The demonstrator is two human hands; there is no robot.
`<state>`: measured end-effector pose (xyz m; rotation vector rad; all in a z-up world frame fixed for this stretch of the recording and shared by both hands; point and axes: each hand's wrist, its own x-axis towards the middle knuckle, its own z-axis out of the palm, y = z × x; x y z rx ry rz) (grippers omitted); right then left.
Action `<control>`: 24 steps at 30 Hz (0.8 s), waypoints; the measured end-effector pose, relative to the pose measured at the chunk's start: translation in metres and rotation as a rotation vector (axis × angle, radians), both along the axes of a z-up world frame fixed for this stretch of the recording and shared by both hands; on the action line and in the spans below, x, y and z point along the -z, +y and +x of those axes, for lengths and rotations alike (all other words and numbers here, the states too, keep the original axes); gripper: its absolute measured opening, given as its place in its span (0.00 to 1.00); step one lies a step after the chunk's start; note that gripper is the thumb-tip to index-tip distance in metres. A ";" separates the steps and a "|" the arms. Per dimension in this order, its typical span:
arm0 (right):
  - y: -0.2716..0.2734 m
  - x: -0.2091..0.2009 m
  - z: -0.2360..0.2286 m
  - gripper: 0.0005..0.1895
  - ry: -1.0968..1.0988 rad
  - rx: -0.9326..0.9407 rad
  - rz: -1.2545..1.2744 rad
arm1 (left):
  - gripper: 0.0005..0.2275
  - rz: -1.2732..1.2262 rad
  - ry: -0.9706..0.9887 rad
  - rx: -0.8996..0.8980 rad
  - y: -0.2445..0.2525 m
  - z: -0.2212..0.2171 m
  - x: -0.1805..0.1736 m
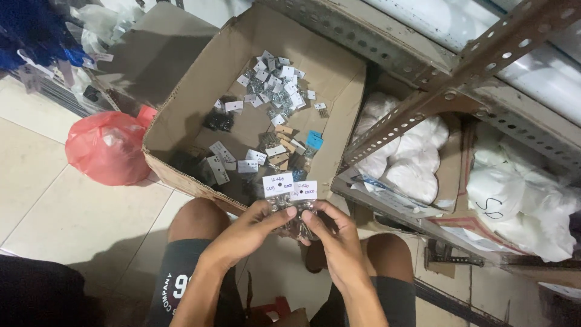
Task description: Organizing and hanging small packets of hardware onto a wire display rack
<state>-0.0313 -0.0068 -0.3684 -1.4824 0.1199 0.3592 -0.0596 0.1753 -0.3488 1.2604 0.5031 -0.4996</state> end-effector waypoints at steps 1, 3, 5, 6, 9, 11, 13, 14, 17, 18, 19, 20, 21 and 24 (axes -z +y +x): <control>0.001 -0.006 0.000 0.11 0.025 0.001 -0.013 | 0.17 0.018 0.036 0.032 0.001 0.000 -0.009; 0.002 -0.012 0.000 0.12 0.049 0.003 -0.025 | 0.18 0.037 0.072 0.065 0.001 0.002 -0.017; 0.002 -0.012 0.001 0.10 0.066 0.003 0.034 | 0.19 0.002 0.076 0.050 0.000 0.003 -0.015; 0.002 -0.012 0.001 0.10 0.067 0.005 0.034 | 0.19 0.002 0.076 0.052 -0.001 0.004 -0.019; -0.001 -0.004 0.002 0.12 0.093 0.008 0.040 | 0.23 0.038 0.153 0.060 -0.005 0.006 -0.007; -0.006 0.014 0.003 0.11 0.030 0.021 0.121 | 0.19 -0.203 -0.201 -0.041 -0.012 0.008 0.034; -0.002 -0.006 0.003 0.15 0.051 0.054 0.034 | 0.19 -0.127 -0.066 -0.023 -0.008 0.008 -0.006; 0.000 -0.017 0.003 0.18 0.074 0.085 -0.054 | 0.19 -0.052 0.071 -0.007 -0.006 0.009 -0.028; -0.004 -0.025 0.009 0.13 0.098 0.126 -0.103 | 0.26 -0.099 0.092 -0.028 -0.011 0.012 -0.040; -0.008 -0.024 0.009 0.13 0.078 0.139 -0.093 | 0.26 -0.091 0.071 -0.015 -0.014 0.013 -0.047; -0.012 -0.024 0.010 0.13 0.040 0.151 -0.059 | 0.26 -0.096 0.078 -0.018 -0.017 0.014 -0.054; -0.016 -0.024 0.010 0.12 0.002 0.162 -0.024 | 0.26 -0.100 0.085 -0.021 -0.021 0.014 -0.061; -0.020 -0.027 0.010 0.12 -0.020 0.178 -0.010 | 0.26 -0.087 0.063 -0.005 -0.027 0.015 -0.046; -0.033 -0.045 0.012 0.10 -0.145 0.208 0.107 | 0.18 -0.038 -0.391 -0.059 -0.040 0.022 -0.036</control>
